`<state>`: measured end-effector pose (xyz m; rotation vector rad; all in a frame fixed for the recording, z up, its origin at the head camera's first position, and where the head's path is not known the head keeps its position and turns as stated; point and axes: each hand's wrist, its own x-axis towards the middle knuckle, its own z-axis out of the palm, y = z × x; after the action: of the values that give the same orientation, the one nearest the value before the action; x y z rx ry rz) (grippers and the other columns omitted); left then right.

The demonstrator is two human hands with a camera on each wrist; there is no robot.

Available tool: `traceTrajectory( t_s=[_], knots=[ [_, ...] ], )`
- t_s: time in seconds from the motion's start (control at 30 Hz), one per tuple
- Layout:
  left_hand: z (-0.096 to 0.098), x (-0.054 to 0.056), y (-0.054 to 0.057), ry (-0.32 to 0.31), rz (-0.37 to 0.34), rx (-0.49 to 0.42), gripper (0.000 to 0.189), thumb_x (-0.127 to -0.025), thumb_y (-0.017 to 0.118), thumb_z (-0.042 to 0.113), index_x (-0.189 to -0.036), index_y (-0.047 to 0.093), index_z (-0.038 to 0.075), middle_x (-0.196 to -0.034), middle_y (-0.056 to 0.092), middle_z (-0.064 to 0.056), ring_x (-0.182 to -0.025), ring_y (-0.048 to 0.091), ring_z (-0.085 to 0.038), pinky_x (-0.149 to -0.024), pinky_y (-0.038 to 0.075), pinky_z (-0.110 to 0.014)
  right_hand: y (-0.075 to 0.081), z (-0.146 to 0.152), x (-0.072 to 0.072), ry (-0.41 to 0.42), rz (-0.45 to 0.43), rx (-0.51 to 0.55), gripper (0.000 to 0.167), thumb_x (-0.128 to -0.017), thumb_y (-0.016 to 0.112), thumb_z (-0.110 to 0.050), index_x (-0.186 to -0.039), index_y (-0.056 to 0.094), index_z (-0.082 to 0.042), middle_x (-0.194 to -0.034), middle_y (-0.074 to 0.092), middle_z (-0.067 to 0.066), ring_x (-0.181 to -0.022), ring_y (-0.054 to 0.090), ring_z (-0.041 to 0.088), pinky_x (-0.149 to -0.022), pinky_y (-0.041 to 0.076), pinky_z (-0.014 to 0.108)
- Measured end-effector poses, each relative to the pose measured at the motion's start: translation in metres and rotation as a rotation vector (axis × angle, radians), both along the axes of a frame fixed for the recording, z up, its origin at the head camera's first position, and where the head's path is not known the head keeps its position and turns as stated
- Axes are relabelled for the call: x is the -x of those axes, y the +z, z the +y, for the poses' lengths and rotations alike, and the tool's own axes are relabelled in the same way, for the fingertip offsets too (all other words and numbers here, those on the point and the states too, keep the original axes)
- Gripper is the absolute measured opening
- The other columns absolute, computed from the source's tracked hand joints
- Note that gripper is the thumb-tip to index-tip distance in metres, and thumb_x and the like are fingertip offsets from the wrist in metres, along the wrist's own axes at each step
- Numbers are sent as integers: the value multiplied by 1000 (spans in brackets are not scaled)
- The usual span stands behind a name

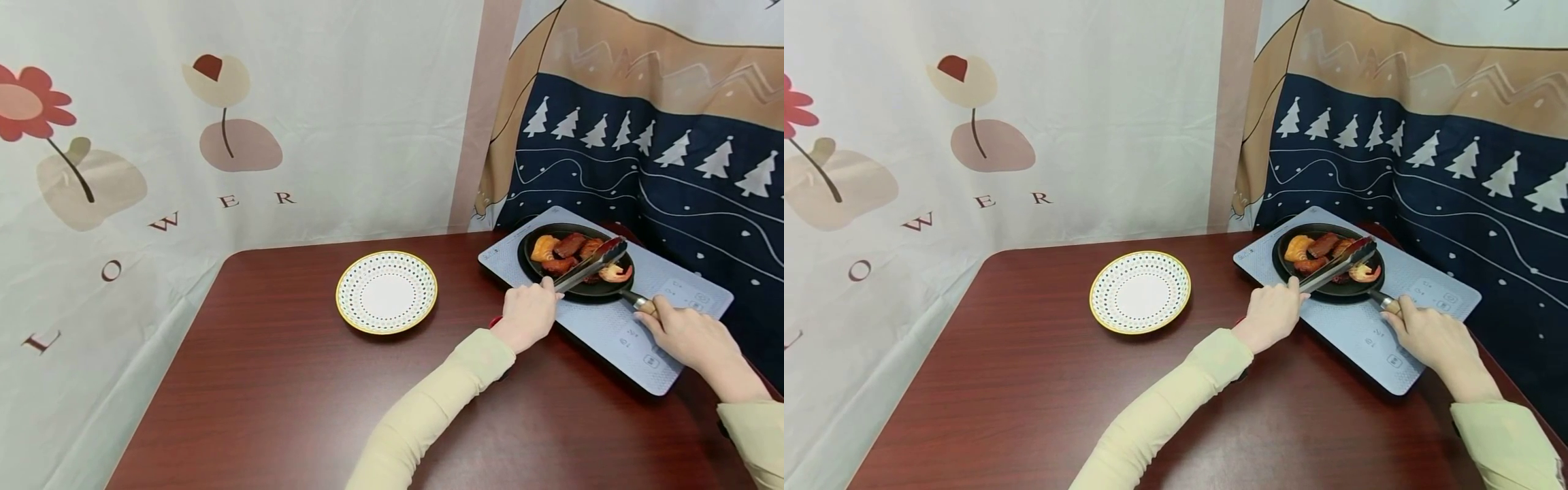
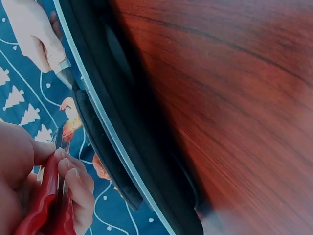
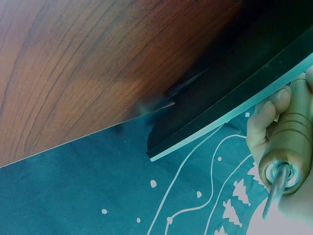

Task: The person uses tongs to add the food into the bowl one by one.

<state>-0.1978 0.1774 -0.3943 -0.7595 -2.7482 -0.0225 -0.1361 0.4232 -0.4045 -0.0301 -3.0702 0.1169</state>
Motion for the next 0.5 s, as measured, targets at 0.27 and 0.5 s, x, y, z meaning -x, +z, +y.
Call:
traceTrajectory(
  t_s=[0.27, 0.5],
  knots=[
    [6, 0, 3, -14, -67, 10, 28, -100, 34, 45, -93, 49, 23, -81, 67, 10, -70, 66, -10, -52, 47, -23, 1, 0, 0, 0, -11, -5, 39, -99, 46, -38, -95, 44, 1, -59, 47, 11, -51, 46, 23, -46, 35, 38],
    [7, 0, 5, 9, -74, 18, 29, -100, 35, 46, -93, 50, 22, -82, 67, 10, -71, 67, -9, -55, 49, -24, 1, -2, 0, 3, -6, -7, 40, -99, 47, -39, -95, 44, 1, -58, 47, 11, -51, 47, 24, -46, 35, 39]
  ],
)
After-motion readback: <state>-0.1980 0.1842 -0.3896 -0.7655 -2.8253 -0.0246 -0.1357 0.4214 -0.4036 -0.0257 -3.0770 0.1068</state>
